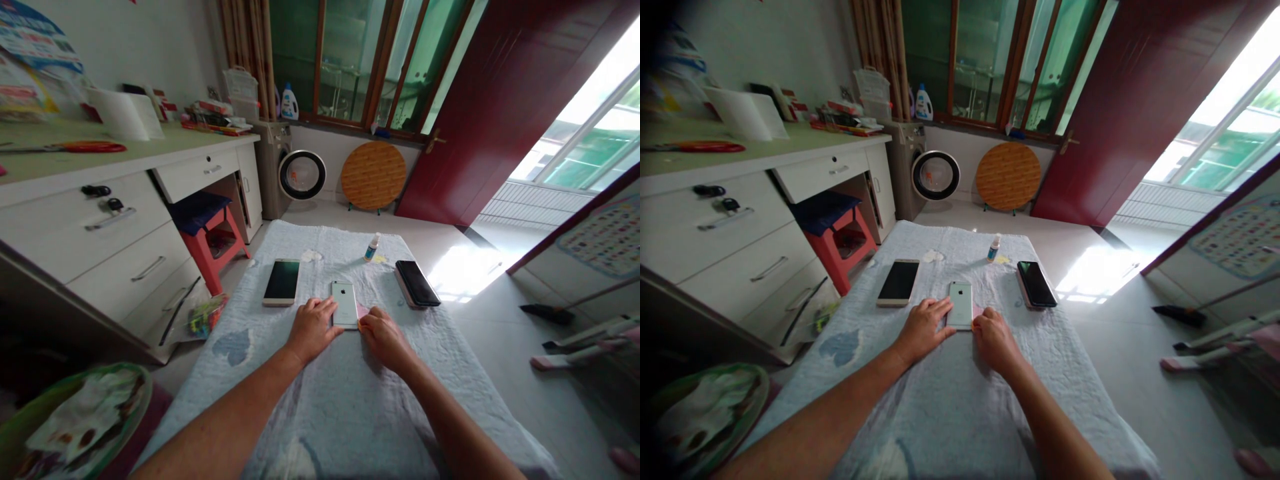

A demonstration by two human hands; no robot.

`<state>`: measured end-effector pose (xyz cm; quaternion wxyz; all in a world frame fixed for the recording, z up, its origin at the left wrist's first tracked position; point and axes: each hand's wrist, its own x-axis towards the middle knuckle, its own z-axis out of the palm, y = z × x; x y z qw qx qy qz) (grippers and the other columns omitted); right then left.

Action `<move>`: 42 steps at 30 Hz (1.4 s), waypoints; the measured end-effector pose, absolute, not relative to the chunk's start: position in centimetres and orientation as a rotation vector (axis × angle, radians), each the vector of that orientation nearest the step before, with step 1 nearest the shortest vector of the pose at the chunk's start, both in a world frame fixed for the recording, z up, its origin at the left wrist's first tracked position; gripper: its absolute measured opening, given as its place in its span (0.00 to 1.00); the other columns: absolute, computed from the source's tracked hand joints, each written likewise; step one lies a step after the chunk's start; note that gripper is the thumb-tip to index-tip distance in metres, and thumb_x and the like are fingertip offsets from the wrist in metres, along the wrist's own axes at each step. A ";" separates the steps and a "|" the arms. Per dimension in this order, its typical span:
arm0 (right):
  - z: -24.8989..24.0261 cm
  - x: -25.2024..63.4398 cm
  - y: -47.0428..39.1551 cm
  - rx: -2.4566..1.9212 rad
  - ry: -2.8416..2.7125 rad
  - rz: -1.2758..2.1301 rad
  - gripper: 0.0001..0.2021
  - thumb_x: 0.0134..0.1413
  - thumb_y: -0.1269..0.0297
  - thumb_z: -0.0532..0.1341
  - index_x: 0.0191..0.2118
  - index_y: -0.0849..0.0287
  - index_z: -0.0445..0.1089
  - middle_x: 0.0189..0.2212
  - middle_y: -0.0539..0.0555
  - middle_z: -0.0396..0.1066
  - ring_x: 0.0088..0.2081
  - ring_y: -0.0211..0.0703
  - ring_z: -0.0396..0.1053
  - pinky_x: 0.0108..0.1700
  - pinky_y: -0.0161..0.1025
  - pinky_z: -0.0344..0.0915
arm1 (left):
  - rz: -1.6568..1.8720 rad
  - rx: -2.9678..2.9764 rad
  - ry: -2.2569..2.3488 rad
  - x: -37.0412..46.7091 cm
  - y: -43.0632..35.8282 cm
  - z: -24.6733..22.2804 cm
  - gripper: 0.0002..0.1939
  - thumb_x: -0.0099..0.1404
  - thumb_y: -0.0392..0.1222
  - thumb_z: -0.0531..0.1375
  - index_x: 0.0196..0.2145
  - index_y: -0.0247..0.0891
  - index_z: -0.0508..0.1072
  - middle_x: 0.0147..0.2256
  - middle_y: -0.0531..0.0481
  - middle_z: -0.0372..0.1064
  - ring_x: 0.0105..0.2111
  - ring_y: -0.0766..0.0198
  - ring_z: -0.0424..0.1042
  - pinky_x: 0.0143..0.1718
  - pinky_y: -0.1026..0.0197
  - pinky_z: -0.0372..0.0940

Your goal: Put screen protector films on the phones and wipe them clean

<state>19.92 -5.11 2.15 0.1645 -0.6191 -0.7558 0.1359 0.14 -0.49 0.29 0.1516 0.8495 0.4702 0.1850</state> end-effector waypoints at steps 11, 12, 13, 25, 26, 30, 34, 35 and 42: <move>1.7 19.8 -3.8 -1.832 -2.104 0.366 0.11 0.58 0.73 0.54 0.30 0.60 0.73 0.32 0.54 0.67 0.36 0.39 0.65 0.40 0.33 0.57 | 0.515 2.455 1.340 0.1 -0.4 0.4 0.28 0.60 0.49 0.65 0.56 0.41 0.68 0.60 0.48 0.63 0.53 0.50 0.62 0.54 0.50 0.59; 1.7 19.7 -3.1 -1.856 -2.107 0.343 0.11 0.58 0.73 0.54 0.30 0.61 0.73 0.31 0.54 0.67 0.36 0.39 0.65 0.40 0.33 0.57 | 0.510 2.451 1.338 0.1 -0.4 0.4 0.29 0.60 0.49 0.65 0.57 0.41 0.68 0.60 0.49 0.63 0.53 0.50 0.62 0.54 0.50 0.59; 1.7 19.7 -2.4 -1.881 -2.107 0.320 0.12 0.58 0.73 0.53 0.30 0.61 0.73 0.32 0.54 0.68 0.36 0.39 0.65 0.39 0.33 0.57 | 0.505 2.447 1.336 0.0 -0.4 0.5 0.29 0.60 0.50 0.65 0.57 0.41 0.68 0.60 0.49 0.63 0.53 0.50 0.62 0.54 0.50 0.59; 1.6 19.7 6.1 -2.068 -2.144 0.163 0.14 0.60 0.70 0.52 0.39 0.65 0.76 0.36 0.61 0.71 0.39 0.42 0.68 0.41 0.33 0.57 | 0.487 2.436 1.311 0.0 -0.3 1.2 0.28 0.59 0.50 0.65 0.55 0.41 0.69 0.60 0.49 0.63 0.53 0.49 0.62 0.54 0.50 0.60; 1.7 19.6 6.4 -2.065 -2.155 0.160 0.14 0.61 0.70 0.52 0.40 0.65 0.76 0.37 0.61 0.71 0.40 0.43 0.68 0.41 0.33 0.58 | 0.489 2.436 1.308 0.0 -0.3 1.2 0.28 0.59 0.50 0.65 0.55 0.41 0.69 0.60 0.49 0.63 0.53 0.49 0.62 0.54 0.50 0.60; 2.1 19.3 7.2 -2.030 -2.222 0.163 0.15 0.60 0.70 0.52 0.42 0.63 0.76 0.39 0.61 0.71 0.40 0.42 0.68 0.41 0.33 0.58 | 0.493 2.430 1.307 -0.1 -0.3 1.1 0.29 0.60 0.51 0.65 0.56 0.41 0.68 0.60 0.49 0.63 0.53 0.48 0.62 0.53 0.49 0.60; 2.1 18.7 8.3 -1.976 -2.322 0.180 0.14 0.59 0.70 0.53 0.42 0.60 0.76 0.38 0.59 0.72 0.39 0.42 0.68 0.42 0.34 0.58 | 0.499 2.429 1.299 -0.1 -0.3 0.9 0.28 0.60 0.51 0.64 0.56 0.42 0.68 0.60 0.49 0.63 0.52 0.49 0.62 0.52 0.50 0.60; 2.1 18.4 8.6 -1.962 -2.347 0.183 0.14 0.58 0.71 0.53 0.42 0.59 0.76 0.38 0.59 0.72 0.39 0.43 0.68 0.43 0.35 0.58 | 0.499 2.430 1.299 -0.1 -0.3 0.9 0.28 0.60 0.51 0.64 0.56 0.42 0.68 0.60 0.50 0.63 0.52 0.49 0.62 0.51 0.50 0.60; 2.0 16.6 9.8 -1.848 -2.492 0.190 0.15 0.58 0.73 0.53 0.42 0.60 0.76 0.39 0.60 0.70 0.40 0.43 0.67 0.42 0.37 0.58 | 0.503 2.434 1.324 -0.1 -0.2 0.6 0.27 0.59 0.49 0.66 0.55 0.44 0.68 0.59 0.51 0.64 0.51 0.49 0.62 0.51 0.48 0.61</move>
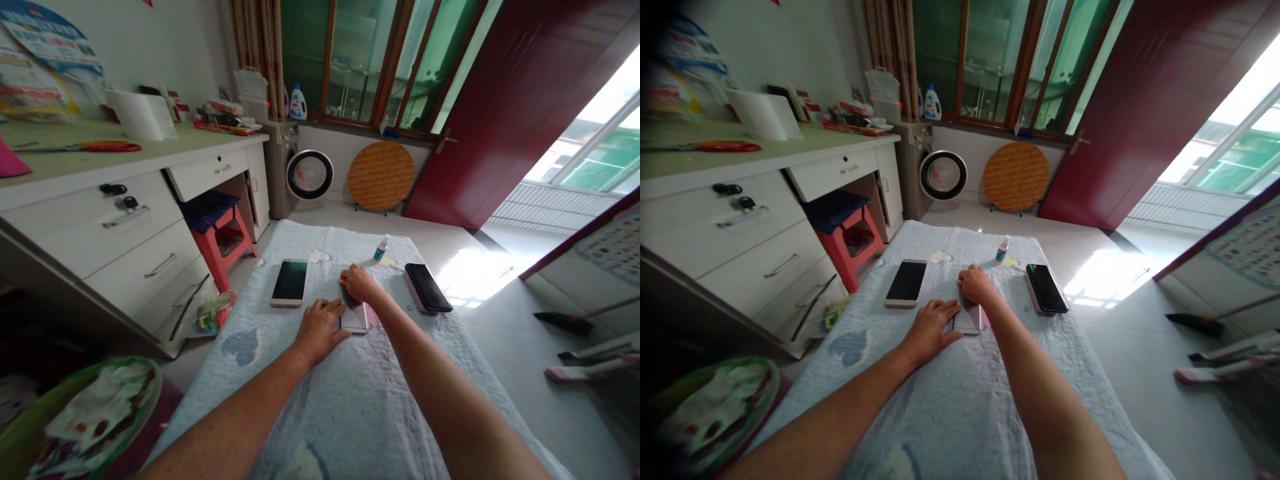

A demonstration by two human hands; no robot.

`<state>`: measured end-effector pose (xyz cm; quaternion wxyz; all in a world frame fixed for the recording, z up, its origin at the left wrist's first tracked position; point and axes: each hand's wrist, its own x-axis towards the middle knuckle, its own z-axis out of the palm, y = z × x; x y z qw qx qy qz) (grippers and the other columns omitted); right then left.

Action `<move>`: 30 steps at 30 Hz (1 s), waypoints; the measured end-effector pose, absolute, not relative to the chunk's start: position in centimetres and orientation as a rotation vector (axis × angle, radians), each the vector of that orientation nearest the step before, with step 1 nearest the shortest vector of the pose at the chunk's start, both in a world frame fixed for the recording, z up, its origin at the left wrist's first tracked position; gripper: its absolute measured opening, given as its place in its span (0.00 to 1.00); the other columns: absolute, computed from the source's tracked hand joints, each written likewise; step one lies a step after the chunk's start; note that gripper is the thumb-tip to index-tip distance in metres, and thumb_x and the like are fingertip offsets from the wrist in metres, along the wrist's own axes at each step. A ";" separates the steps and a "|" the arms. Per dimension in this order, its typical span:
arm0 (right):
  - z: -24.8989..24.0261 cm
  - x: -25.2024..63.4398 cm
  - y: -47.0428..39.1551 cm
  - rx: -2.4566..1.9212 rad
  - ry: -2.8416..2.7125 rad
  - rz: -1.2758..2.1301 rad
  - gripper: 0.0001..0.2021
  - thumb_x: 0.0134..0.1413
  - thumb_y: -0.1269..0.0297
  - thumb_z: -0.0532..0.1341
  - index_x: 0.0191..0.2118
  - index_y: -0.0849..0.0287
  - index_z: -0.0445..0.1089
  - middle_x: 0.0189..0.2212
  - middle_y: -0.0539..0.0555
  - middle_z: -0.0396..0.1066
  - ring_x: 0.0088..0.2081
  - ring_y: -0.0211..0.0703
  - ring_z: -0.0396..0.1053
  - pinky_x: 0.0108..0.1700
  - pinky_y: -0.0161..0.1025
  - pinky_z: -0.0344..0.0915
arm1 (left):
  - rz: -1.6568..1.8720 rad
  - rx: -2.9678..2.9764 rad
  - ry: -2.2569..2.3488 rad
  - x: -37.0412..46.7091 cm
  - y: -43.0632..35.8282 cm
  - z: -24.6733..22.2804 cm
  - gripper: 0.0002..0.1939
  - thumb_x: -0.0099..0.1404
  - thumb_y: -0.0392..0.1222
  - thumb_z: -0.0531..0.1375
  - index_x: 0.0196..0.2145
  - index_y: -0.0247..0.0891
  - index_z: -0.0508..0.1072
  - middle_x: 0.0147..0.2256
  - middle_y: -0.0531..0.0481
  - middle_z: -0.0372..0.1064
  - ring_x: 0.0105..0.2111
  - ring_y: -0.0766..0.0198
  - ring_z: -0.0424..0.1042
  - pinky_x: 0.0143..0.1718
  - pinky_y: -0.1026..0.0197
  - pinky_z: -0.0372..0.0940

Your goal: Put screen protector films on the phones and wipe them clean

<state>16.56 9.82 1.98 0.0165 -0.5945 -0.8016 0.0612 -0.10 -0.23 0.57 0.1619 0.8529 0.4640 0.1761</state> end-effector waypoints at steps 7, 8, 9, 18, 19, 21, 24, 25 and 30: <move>2.3 16.0 9.0 -1.665 -2.628 0.194 0.13 0.59 0.73 0.54 0.42 0.58 0.75 0.38 0.59 0.70 0.46 0.45 0.64 0.48 0.37 0.57 | 0.566 2.376 1.347 0.0 -0.3 0.5 0.29 0.58 0.48 0.66 0.55 0.42 0.65 0.53 0.46 0.67 0.51 0.49 0.64 0.49 0.49 0.62; 2.3 16.1 8.8 -1.643 -2.639 0.187 0.12 0.59 0.72 0.54 0.42 0.57 0.75 0.39 0.58 0.69 0.46 0.45 0.64 0.48 0.37 0.57 | 0.588 2.358 1.363 0.0 -0.3 0.4 0.31 0.57 0.49 0.66 0.55 0.41 0.63 0.53 0.44 0.67 0.51 0.48 0.64 0.50 0.49 0.62; 2.2 16.1 8.5 -1.623 -2.645 0.176 0.12 0.60 0.71 0.54 0.41 0.57 0.75 0.40 0.58 0.68 0.46 0.45 0.63 0.48 0.37 0.56 | 0.613 2.340 1.385 0.1 -0.3 0.2 0.34 0.56 0.49 0.67 0.57 0.39 0.61 0.53 0.42 0.66 0.52 0.48 0.64 0.51 0.48 0.61; 2.9 15.6 4.0 -1.555 -2.672 0.132 0.11 0.60 0.69 0.55 0.41 0.56 0.76 0.42 0.57 0.65 0.42 0.44 0.59 0.46 0.37 0.56 | 0.817 2.282 1.415 0.2 -0.4 -1.1 0.51 0.51 0.47 0.67 0.63 0.35 0.42 0.57 0.34 0.58 0.56 0.45 0.61 0.56 0.45 0.59; 2.9 15.5 3.3 -1.547 -2.670 0.137 0.10 0.59 0.69 0.56 0.41 0.56 0.76 0.41 0.57 0.64 0.42 0.44 0.59 0.46 0.37 0.56 | 0.819 2.278 1.412 0.2 -0.4 -1.1 0.51 0.51 0.47 0.67 0.63 0.36 0.42 0.57 0.34 0.58 0.56 0.45 0.62 0.56 0.45 0.59; 2.9 15.4 2.0 -1.528 -2.663 0.153 0.09 0.58 0.67 0.58 0.40 0.57 0.76 0.41 0.57 0.64 0.41 0.44 0.59 0.45 0.37 0.57 | 0.813 2.273 1.409 0.2 -0.5 -0.9 0.49 0.52 0.46 0.65 0.63 0.37 0.42 0.56 0.35 0.58 0.56 0.46 0.62 0.55 0.45 0.60; 2.7 15.5 0.2 -1.490 -2.653 0.206 0.07 0.57 0.67 0.60 0.37 0.56 0.76 0.39 0.55 0.65 0.40 0.44 0.59 0.42 0.37 0.57 | 0.768 2.281 1.410 0.1 -0.5 -0.8 0.48 0.52 0.44 0.64 0.63 0.38 0.42 0.57 0.36 0.58 0.57 0.46 0.61 0.55 0.46 0.59; 2.6 15.6 -0.3 -1.474 -2.642 0.229 0.06 0.57 0.67 0.60 0.37 0.55 0.76 0.39 0.55 0.66 0.40 0.44 0.59 0.42 0.37 0.56 | 0.754 2.290 1.412 0.1 -0.5 -0.7 0.47 0.52 0.43 0.63 0.63 0.37 0.43 0.58 0.36 0.57 0.57 0.46 0.60 0.56 0.47 0.59; 2.7 16.0 -2.3 -1.357 -2.564 0.293 0.08 0.61 0.67 0.58 0.37 0.51 0.76 0.35 0.52 0.69 0.37 0.41 0.60 0.41 0.37 0.56 | 0.670 2.351 1.412 0.0 -0.4 -0.4 0.39 0.56 0.45 0.61 0.62 0.38 0.52 0.59 0.37 0.56 0.59 0.48 0.58 0.57 0.48 0.57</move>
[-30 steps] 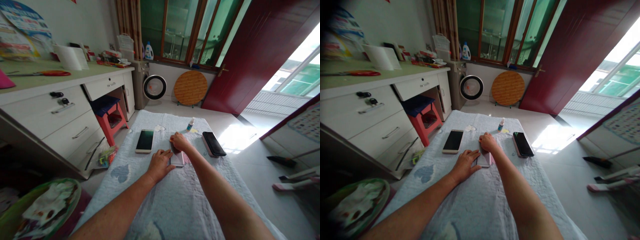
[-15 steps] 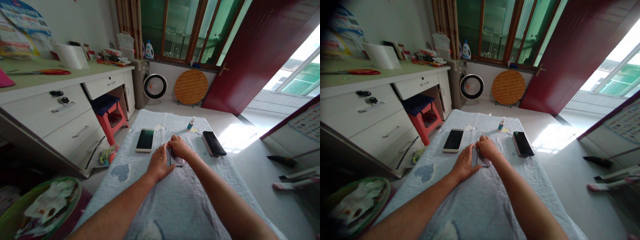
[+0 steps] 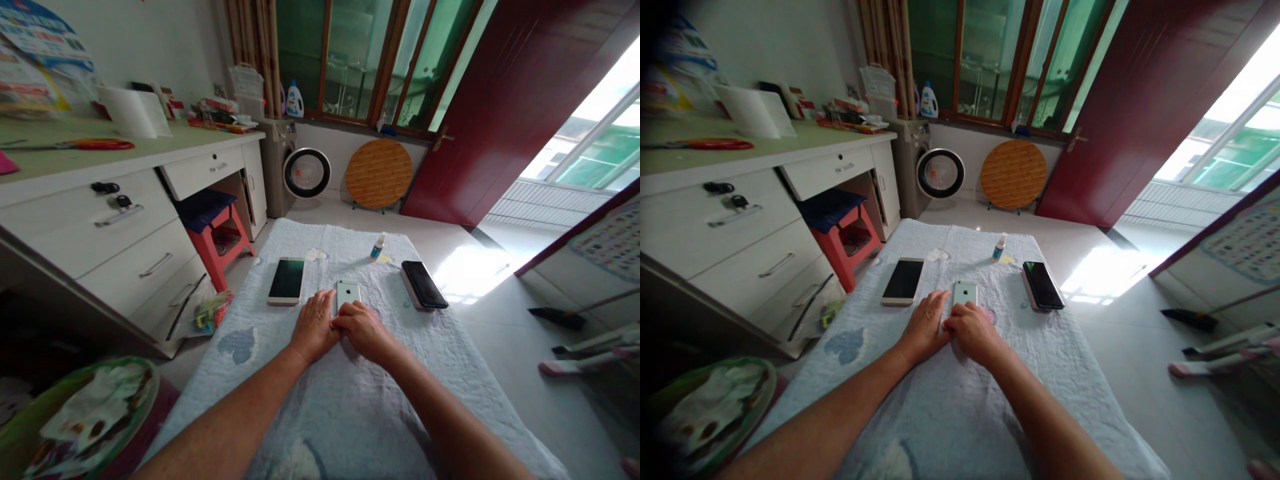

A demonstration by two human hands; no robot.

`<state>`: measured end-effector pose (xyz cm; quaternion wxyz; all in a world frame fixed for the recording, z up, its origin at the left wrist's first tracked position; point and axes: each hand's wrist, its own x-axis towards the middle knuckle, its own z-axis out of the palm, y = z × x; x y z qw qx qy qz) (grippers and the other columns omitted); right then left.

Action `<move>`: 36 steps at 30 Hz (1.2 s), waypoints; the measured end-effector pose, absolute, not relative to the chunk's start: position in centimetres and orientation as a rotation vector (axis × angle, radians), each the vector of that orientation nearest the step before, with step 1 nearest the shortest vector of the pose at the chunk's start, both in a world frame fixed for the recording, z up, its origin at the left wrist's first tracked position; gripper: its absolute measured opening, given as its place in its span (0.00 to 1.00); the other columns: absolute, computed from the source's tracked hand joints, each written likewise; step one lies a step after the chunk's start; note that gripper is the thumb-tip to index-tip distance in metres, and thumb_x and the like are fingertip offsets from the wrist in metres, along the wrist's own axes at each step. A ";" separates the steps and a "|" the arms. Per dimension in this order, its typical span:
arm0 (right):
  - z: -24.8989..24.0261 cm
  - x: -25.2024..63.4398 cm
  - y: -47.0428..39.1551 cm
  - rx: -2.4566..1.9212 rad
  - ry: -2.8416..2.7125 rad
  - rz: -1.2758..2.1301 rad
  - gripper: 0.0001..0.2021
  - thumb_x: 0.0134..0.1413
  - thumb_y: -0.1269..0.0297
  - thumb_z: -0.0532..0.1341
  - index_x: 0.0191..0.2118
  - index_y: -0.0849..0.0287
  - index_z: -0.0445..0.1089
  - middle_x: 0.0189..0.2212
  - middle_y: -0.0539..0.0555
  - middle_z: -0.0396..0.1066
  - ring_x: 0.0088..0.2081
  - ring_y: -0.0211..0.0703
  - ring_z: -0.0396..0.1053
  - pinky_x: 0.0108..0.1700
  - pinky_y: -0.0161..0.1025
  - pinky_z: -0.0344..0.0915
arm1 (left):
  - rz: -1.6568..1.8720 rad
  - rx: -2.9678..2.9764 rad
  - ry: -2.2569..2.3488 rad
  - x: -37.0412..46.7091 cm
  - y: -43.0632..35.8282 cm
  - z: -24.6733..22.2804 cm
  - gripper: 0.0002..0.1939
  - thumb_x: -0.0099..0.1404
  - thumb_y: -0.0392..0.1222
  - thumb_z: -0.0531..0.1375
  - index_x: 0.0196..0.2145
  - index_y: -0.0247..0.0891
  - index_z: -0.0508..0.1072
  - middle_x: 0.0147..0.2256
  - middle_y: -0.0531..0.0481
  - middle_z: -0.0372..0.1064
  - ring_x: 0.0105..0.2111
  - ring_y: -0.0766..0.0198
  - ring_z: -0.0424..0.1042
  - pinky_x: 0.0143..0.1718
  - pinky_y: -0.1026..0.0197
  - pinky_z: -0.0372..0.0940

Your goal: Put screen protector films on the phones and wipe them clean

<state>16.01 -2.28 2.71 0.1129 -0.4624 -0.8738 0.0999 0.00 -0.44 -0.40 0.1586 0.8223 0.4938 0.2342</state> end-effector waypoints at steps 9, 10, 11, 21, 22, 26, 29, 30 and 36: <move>2.2 17.4 0.1 -1.394 -2.387 0.301 0.12 0.63 0.71 0.54 0.34 0.59 0.75 0.33 0.53 0.70 0.38 0.40 0.62 0.44 0.35 0.57 | 0.556 2.409 1.384 -0.2 -0.4 0.4 0.30 0.58 0.55 0.64 0.55 0.41 0.68 0.60 0.43 0.60 0.57 0.47 0.60 0.57 0.49 0.57; 2.1 17.6 0.7 -1.422 -2.361 0.293 0.12 0.63 0.71 0.54 0.35 0.59 0.76 0.34 0.53 0.70 0.38 0.40 0.62 0.45 0.35 0.57 | 0.549 2.411 1.380 -0.2 -0.4 0.5 0.30 0.58 0.55 0.64 0.55 0.41 0.68 0.59 0.43 0.60 0.56 0.47 0.60 0.57 0.48 0.57; 1.9 17.8 1.3 -1.450 -2.341 0.284 0.12 0.63 0.70 0.54 0.36 0.59 0.76 0.35 0.54 0.70 0.39 0.40 0.62 0.45 0.35 0.56 | 0.541 2.412 1.377 -0.2 -0.4 0.6 0.31 0.58 0.55 0.64 0.56 0.40 0.67 0.59 0.44 0.61 0.56 0.47 0.60 0.57 0.49 0.56; 1.3 17.2 5.8 -1.714 -2.309 0.082 0.15 0.66 0.65 0.51 0.38 0.58 0.76 0.37 0.55 0.68 0.40 0.42 0.62 0.44 0.35 0.56 | 0.559 2.384 1.355 -0.1 -0.4 0.5 0.32 0.57 0.54 0.65 0.56 0.40 0.66 0.56 0.47 0.66 0.53 0.49 0.61 0.55 0.51 0.57; 1.3 17.1 5.6 -1.709 -2.317 0.072 0.15 0.66 0.65 0.51 0.38 0.57 0.76 0.37 0.55 0.68 0.40 0.42 0.61 0.44 0.35 0.56 | 0.560 2.381 1.358 -0.1 -0.4 0.5 0.32 0.58 0.54 0.65 0.56 0.40 0.65 0.55 0.46 0.66 0.52 0.49 0.62 0.55 0.51 0.57; 1.4 17.1 3.4 -1.578 -2.412 0.116 0.14 0.65 0.66 0.52 0.37 0.56 0.75 0.38 0.54 0.68 0.40 0.42 0.61 0.44 0.35 0.56 | 0.550 2.378 1.354 -0.1 -0.5 0.8 0.29 0.60 0.55 0.63 0.55 0.42 0.65 0.52 0.46 0.67 0.52 0.49 0.62 0.53 0.50 0.57; 1.3 17.3 2.2 -1.475 -2.438 0.158 0.12 0.65 0.66 0.53 0.38 0.56 0.75 0.38 0.54 0.68 0.40 0.41 0.61 0.45 0.35 0.56 | 0.541 2.403 1.334 -0.1 -0.7 1.2 0.24 0.61 0.54 0.63 0.52 0.44 0.68 0.51 0.47 0.67 0.51 0.50 0.63 0.52 0.51 0.58; 1.3 17.4 2.0 -1.461 -2.436 0.162 0.12 0.65 0.66 0.53 0.39 0.56 0.75 0.38 0.54 0.68 0.40 0.41 0.61 0.45 0.35 0.56 | 0.537 2.415 1.328 -0.1 -0.7 1.2 0.23 0.61 0.54 0.63 0.51 0.44 0.69 0.51 0.47 0.67 0.51 0.50 0.63 0.52 0.51 0.58; 1.2 16.6 4.0 -1.561 -2.439 0.108 0.13 0.66 0.67 0.51 0.39 0.54 0.75 0.40 0.54 0.68 0.41 0.41 0.61 0.44 0.34 0.55 | 0.527 2.489 1.270 0.1 -1.0 1.7 0.21 0.63 0.49 0.62 0.52 0.43 0.70 0.55 0.47 0.66 0.51 0.51 0.64 0.53 0.50 0.59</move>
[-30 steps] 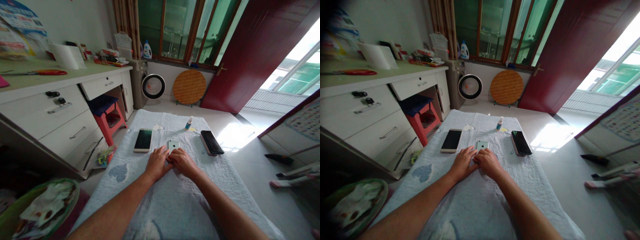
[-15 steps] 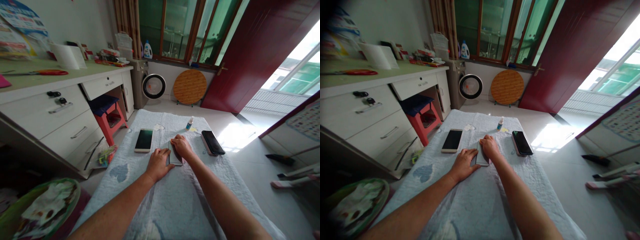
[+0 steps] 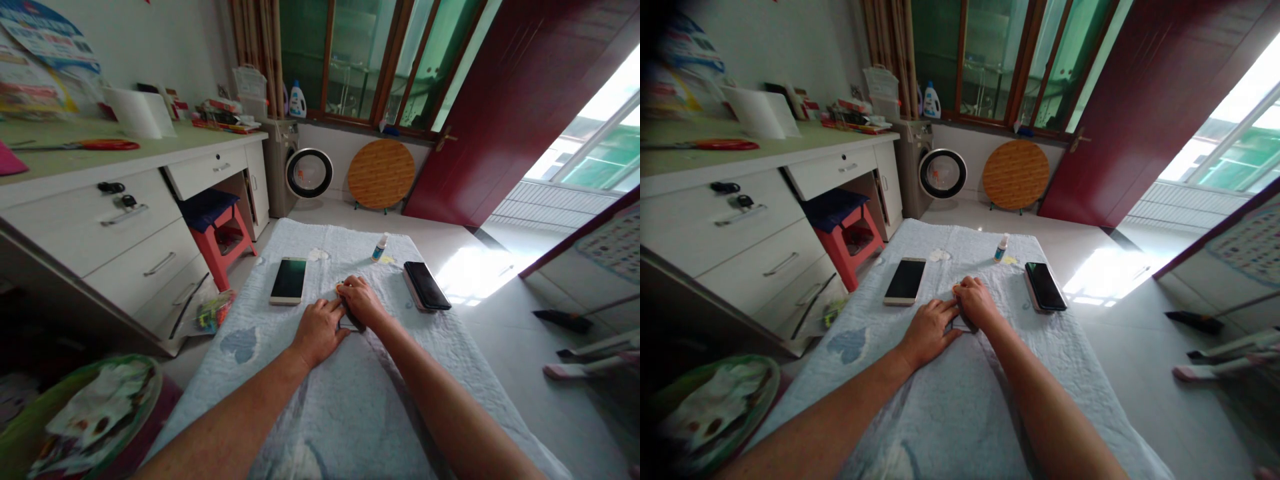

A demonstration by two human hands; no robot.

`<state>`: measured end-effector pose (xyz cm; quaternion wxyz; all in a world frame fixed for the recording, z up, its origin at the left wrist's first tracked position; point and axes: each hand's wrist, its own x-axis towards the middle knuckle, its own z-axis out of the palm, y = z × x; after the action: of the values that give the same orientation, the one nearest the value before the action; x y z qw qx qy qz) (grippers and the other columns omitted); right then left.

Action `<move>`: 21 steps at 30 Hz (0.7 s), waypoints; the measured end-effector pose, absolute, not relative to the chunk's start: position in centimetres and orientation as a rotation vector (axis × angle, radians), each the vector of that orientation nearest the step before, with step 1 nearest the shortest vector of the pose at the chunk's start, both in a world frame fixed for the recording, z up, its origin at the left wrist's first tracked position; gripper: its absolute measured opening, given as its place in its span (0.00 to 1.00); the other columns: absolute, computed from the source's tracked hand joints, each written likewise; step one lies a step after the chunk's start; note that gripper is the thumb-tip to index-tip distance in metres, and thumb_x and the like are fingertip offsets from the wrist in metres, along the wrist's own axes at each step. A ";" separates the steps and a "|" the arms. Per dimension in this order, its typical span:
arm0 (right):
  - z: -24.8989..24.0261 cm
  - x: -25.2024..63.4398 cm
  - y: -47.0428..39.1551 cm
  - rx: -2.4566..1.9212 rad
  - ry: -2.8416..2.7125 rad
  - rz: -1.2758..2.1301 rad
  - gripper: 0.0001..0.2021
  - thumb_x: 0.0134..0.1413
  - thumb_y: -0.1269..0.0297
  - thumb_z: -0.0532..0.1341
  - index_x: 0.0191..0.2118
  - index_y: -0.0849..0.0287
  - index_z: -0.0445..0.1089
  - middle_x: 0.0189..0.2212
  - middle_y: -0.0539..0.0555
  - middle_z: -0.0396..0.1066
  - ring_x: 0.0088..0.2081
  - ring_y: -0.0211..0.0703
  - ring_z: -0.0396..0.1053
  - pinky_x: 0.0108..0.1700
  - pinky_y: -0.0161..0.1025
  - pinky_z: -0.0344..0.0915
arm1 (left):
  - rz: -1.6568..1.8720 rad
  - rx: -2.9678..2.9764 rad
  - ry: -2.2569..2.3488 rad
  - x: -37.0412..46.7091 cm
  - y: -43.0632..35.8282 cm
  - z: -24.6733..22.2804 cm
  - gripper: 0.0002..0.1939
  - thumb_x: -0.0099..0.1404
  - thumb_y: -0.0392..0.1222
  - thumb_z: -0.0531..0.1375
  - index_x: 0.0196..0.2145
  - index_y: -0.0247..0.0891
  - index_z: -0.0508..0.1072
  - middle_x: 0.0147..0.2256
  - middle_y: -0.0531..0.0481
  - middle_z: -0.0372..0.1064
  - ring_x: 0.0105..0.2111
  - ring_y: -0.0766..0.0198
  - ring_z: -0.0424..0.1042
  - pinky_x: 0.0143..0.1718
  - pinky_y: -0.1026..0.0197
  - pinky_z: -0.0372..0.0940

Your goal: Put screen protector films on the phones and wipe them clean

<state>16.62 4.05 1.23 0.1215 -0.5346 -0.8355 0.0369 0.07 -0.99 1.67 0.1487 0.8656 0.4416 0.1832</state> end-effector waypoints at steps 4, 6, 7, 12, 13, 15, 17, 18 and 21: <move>1.0 16.2 5.7 -1.648 -2.386 0.043 0.14 0.66 0.66 0.50 0.43 0.53 0.75 0.41 0.54 0.68 0.42 0.42 0.60 0.45 0.34 0.55 | 0.496 2.508 1.264 0.1 -1.0 1.8 0.18 0.63 0.49 0.61 0.50 0.41 0.72 0.54 0.46 0.68 0.51 0.51 0.65 0.52 0.49 0.60; 0.8 16.6 6.0 -1.675 -2.355 0.019 0.15 0.66 0.66 0.50 0.43 0.53 0.75 0.40 0.54 0.68 0.42 0.42 0.60 0.45 0.35 0.55 | 0.488 2.515 1.269 0.1 -1.0 1.8 0.18 0.63 0.49 0.62 0.48 0.41 0.72 0.55 0.46 0.68 0.50 0.50 0.65 0.52 0.49 0.61; 0.6 16.9 6.0 -1.692 -2.337 0.012 0.15 0.66 0.65 0.50 0.43 0.54 0.75 0.40 0.55 0.68 0.41 0.42 0.60 0.45 0.35 0.55 | 0.488 2.517 1.271 0.1 -1.0 1.8 0.18 0.63 0.49 0.62 0.48 0.41 0.72 0.55 0.47 0.68 0.50 0.50 0.65 0.51 0.49 0.61; 0.0 19.1 5.5 -1.797 -2.252 0.032 0.16 0.67 0.63 0.50 0.40 0.56 0.75 0.38 0.55 0.68 0.39 0.42 0.60 0.44 0.36 0.55 | 0.489 2.517 1.270 0.0 -0.9 1.9 0.16 0.61 0.49 0.64 0.46 0.42 0.73 0.52 0.47 0.70 0.48 0.51 0.65 0.49 0.50 0.62; -0.1 19.5 5.4 -1.818 -2.237 0.040 0.16 0.67 0.63 0.50 0.39 0.56 0.75 0.38 0.55 0.67 0.39 0.42 0.60 0.43 0.36 0.55 | 0.488 2.518 1.274 0.0 -0.9 1.9 0.16 0.61 0.49 0.64 0.45 0.42 0.73 0.51 0.47 0.70 0.48 0.51 0.65 0.49 0.50 0.62; -0.2 19.9 5.2 -1.852 -2.209 0.045 0.16 0.66 0.63 0.50 0.38 0.57 0.75 0.36 0.55 0.67 0.39 0.43 0.60 0.43 0.35 0.55 | 0.488 2.522 1.276 0.0 -0.9 1.9 0.16 0.61 0.49 0.64 0.45 0.42 0.73 0.51 0.47 0.71 0.48 0.51 0.66 0.49 0.51 0.62; -0.2 19.7 5.1 -1.857 -2.199 0.033 0.15 0.66 0.64 0.51 0.37 0.57 0.75 0.36 0.56 0.67 0.39 0.44 0.60 0.43 0.36 0.55 | 0.490 2.528 1.270 0.0 -0.9 1.9 0.16 0.61 0.49 0.64 0.45 0.42 0.73 0.51 0.47 0.71 0.48 0.51 0.66 0.49 0.51 0.62; -0.1 19.5 5.1 -1.848 -2.204 0.023 0.15 0.65 0.65 0.51 0.37 0.57 0.75 0.36 0.56 0.67 0.39 0.44 0.60 0.43 0.36 0.55 | 0.492 2.530 1.266 0.0 -0.9 1.9 0.16 0.61 0.49 0.64 0.45 0.42 0.73 0.51 0.47 0.71 0.48 0.51 0.66 0.49 0.51 0.62; 0.2 18.2 5.2 -1.800 -2.249 0.007 0.13 0.64 0.67 0.51 0.37 0.57 0.74 0.38 0.56 0.67 0.40 0.44 0.59 0.44 0.37 0.55 | 0.494 2.529 1.258 -0.1 -0.8 1.8 0.17 0.61 0.49 0.64 0.46 0.42 0.73 0.52 0.47 0.70 0.48 0.51 0.65 0.50 0.51 0.62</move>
<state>18.24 5.19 0.21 0.1299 -0.6197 -0.7740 0.0025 -0.06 -0.81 1.84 0.1366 0.8737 0.4346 0.1708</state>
